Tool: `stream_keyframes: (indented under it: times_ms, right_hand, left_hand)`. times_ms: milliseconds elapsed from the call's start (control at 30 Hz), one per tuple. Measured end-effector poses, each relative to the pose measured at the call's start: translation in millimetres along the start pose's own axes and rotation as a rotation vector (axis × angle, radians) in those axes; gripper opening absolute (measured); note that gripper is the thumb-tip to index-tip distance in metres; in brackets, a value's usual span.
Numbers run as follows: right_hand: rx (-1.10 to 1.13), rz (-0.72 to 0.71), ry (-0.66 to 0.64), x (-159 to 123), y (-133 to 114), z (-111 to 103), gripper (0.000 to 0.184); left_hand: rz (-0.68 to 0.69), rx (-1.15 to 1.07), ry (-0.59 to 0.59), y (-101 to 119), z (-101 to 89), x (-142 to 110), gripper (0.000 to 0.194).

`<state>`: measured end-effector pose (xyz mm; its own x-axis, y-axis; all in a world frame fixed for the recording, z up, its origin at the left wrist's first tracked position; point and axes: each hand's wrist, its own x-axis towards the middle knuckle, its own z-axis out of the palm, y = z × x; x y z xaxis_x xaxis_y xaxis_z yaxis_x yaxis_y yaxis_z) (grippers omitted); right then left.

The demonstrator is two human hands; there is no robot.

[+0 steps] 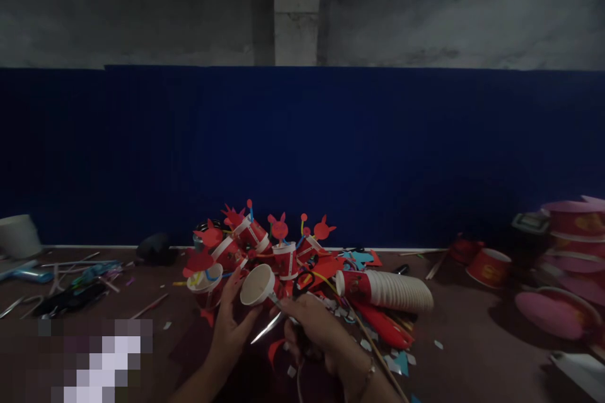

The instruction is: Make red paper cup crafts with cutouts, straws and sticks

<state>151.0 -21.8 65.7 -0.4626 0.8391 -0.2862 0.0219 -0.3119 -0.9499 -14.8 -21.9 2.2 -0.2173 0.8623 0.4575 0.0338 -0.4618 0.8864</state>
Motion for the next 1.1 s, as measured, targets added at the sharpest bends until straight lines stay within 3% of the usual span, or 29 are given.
stream_keyframes:
  times_ms: [133,233,333,433,533,633,767,933,1000,1100]
  right_hand:
    - [-0.369,-0.088,0.074,4.0,4.1,-6.0,0.046]
    - [-0.640,-0.160,0.202,3.0,5.9,-6.7,0.051]
    - [-0.941,-0.337,0.305,-3.9,1.3,-4.9,0.043]
    - [-1.201,-0.487,0.299,-12.0,-6.3,-2.0,0.029]
    - [-1.408,-0.471,0.294,-17.0,-11.4,1.9,0.023]
    - [-1.535,-0.479,0.317,-20.4,-14.0,4.7,0.029]
    - [-1.396,-0.538,0.286,-25.4,-15.4,-0.1,0.022]
    - [-1.044,-0.362,0.375,-17.7,-11.2,-22.5,0.034]
    - [-0.899,-0.392,0.481,-9.8,-9.1,-28.6,0.030]
    - [-0.704,-0.384,0.459,0.0,-6.7,-26.6,0.033]
  left_hand:
    - [0.011,0.020,-0.007,-2.6,-1.3,-0.4,0.070]
    - [0.005,0.025,-0.015,-1.8,-1.3,-0.4,0.069]
    - [-0.019,-0.006,-0.002,0.7,-1.2,-0.3,0.070]
    - [-0.101,-0.069,-0.017,3.2,-0.8,0.1,0.072]
    - [-0.189,-0.163,-0.026,4.6,1.6,1.1,0.072]
    - [-0.259,-0.271,0.027,5.5,6.5,1.4,0.071]
    - [-0.283,-0.311,0.071,7.8,9.4,1.7,0.061]
    - [-0.366,-0.367,0.130,7.6,3.2,6.0,0.056]
    - [-0.467,-0.467,0.161,6.3,2.4,6.3,0.053]
    - [-0.659,-0.589,0.159,3.2,4.0,3.2,0.047]
